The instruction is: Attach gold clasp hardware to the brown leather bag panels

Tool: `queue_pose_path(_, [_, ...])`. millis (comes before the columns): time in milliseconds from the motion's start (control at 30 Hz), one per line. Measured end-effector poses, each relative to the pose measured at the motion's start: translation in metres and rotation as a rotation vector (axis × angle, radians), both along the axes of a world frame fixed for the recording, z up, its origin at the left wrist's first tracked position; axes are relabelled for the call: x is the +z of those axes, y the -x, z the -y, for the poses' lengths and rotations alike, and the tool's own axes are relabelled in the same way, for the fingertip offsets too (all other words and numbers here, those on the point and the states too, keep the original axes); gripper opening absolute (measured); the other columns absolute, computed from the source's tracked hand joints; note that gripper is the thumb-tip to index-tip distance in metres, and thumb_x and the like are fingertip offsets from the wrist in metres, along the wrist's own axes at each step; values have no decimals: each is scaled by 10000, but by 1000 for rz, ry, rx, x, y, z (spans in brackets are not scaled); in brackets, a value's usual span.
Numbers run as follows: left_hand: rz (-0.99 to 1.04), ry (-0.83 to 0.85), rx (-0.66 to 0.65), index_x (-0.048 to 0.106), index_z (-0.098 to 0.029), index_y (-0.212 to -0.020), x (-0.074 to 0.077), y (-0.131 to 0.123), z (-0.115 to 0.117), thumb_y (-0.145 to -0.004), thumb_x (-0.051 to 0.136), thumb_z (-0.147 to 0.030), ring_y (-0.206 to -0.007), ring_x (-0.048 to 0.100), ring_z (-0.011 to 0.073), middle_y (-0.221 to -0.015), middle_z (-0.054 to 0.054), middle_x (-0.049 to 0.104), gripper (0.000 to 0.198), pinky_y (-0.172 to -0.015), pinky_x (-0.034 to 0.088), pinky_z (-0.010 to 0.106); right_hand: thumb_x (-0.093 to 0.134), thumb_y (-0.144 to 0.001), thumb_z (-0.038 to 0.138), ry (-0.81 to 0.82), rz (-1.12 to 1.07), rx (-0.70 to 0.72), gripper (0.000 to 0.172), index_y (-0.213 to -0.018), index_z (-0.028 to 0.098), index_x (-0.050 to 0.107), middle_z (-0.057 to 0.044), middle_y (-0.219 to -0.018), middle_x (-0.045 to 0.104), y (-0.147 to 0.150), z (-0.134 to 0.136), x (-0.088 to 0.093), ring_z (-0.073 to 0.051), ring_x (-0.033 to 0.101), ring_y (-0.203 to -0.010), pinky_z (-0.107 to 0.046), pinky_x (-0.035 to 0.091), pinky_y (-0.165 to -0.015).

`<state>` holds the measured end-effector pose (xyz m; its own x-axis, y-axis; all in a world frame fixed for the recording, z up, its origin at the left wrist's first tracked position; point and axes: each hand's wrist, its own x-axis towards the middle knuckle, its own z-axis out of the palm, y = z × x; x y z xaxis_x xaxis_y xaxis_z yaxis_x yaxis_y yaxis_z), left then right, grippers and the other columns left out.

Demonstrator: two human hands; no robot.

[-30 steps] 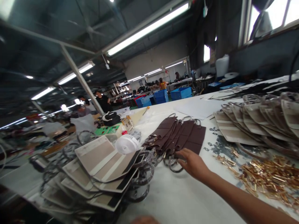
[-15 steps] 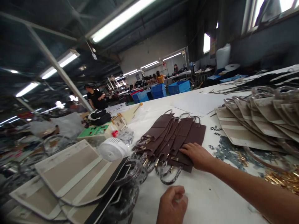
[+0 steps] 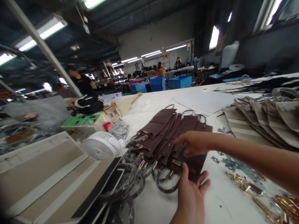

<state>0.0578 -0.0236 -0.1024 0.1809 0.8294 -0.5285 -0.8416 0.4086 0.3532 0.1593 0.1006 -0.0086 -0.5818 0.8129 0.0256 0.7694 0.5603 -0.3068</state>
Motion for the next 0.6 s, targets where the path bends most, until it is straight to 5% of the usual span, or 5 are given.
queue_pose_path(100, [27,51,18,636,-109,-1271,-4,0,0,-958,582,-565,-1118,727,307,-1289,198,683,555,-967,579,448,788,-761,508,-89,-27,98,878,-1544,221,514,-136,-1543,538,63,-29,19,-360,528,-1375,-496,405,-1150])
queue_pose_path(267, [24,64,71,678,-178,-1179,3,-5,-3,-937,637,-462,-1181,697,320,-1251,169,715,375,-919,617,459,775,-689,761,-4,-25,250,1149,-1621,230,364,-157,-1682,334,157,-52,-4,-417,287,-1530,-657,212,-1213])
queue_pose_path(400, [55,55,69,692,-210,-1124,9,-3,0,-914,704,-443,-1303,624,285,-1300,133,695,314,-921,631,375,766,-644,808,93,53,204,1179,-1603,236,388,-173,-1671,343,168,-51,-18,-449,229,-1542,-703,243,-1179])
queue_pose_path(600, [-27,-15,54,724,-255,-1135,19,6,-1,-887,725,-442,-1212,682,285,-1214,131,737,311,-998,603,413,819,-679,570,-10,161,143,1093,-1599,192,366,-237,-1674,293,156,-13,-21,-442,244,-1532,-705,318,-1136])
